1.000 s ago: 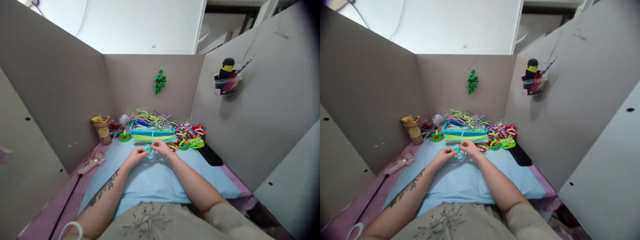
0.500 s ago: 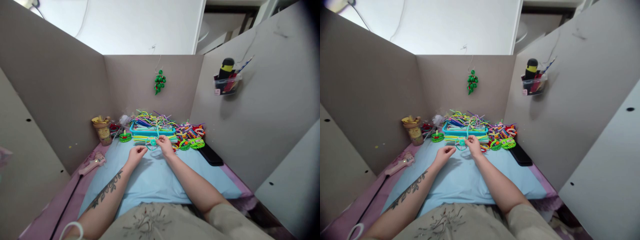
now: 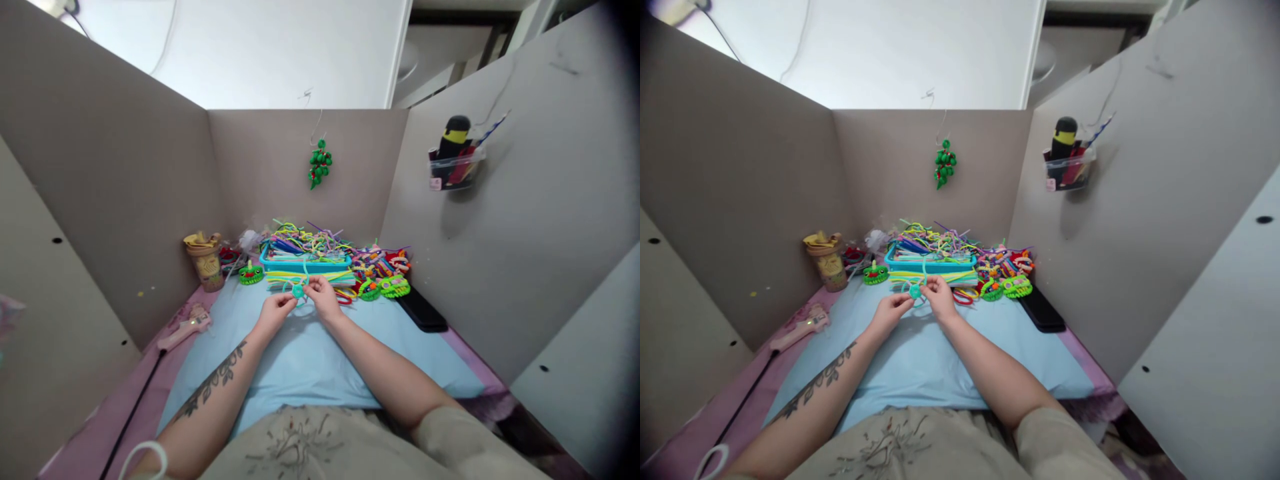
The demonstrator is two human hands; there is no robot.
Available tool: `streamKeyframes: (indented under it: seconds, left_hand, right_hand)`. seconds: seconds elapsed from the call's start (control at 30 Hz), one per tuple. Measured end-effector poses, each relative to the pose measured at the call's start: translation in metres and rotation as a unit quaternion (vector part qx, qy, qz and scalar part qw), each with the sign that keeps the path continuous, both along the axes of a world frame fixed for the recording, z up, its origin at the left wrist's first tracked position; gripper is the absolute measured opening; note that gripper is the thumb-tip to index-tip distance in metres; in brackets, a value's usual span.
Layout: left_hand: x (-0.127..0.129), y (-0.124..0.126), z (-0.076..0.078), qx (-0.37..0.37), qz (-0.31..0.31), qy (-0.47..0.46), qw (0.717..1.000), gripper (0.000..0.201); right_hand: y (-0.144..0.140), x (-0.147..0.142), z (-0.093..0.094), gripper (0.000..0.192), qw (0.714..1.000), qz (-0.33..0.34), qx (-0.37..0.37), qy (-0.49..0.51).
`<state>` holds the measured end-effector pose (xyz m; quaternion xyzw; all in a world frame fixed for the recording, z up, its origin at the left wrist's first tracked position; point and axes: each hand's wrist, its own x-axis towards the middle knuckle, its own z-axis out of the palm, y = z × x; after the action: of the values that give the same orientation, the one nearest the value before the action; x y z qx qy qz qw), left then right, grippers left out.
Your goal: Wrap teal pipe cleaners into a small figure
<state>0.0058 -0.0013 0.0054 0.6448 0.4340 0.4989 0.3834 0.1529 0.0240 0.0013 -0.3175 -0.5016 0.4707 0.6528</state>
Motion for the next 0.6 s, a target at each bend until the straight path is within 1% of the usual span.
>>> streamKeyframes:
  seconds: [0.27, 0.5, 0.6]
  left_hand:
    - [-0.0016, 0.0030, -0.0023, -0.007, 0.010, -0.017, 1.000, 0.024]
    - [0.0007, -0.0016, 0.0036, -0.025, -0.010, -0.030, 0.999, 0.029]
    - [0.0005, -0.0035, 0.0057, -0.029, -0.002, -0.032, 0.999, 0.032]
  right_hand:
    - [-0.0034, -0.0018, 0.0019, 0.029, 1.000, 0.009, 0.003, 0.012]
    - [-0.0043, -0.0041, 0.0008, 0.030, 1.000, -0.010, -0.002, -0.001]
    - [-0.0045, -0.0051, -0.0013, 0.031, 1.000, -0.015, 0.000, -0.010]
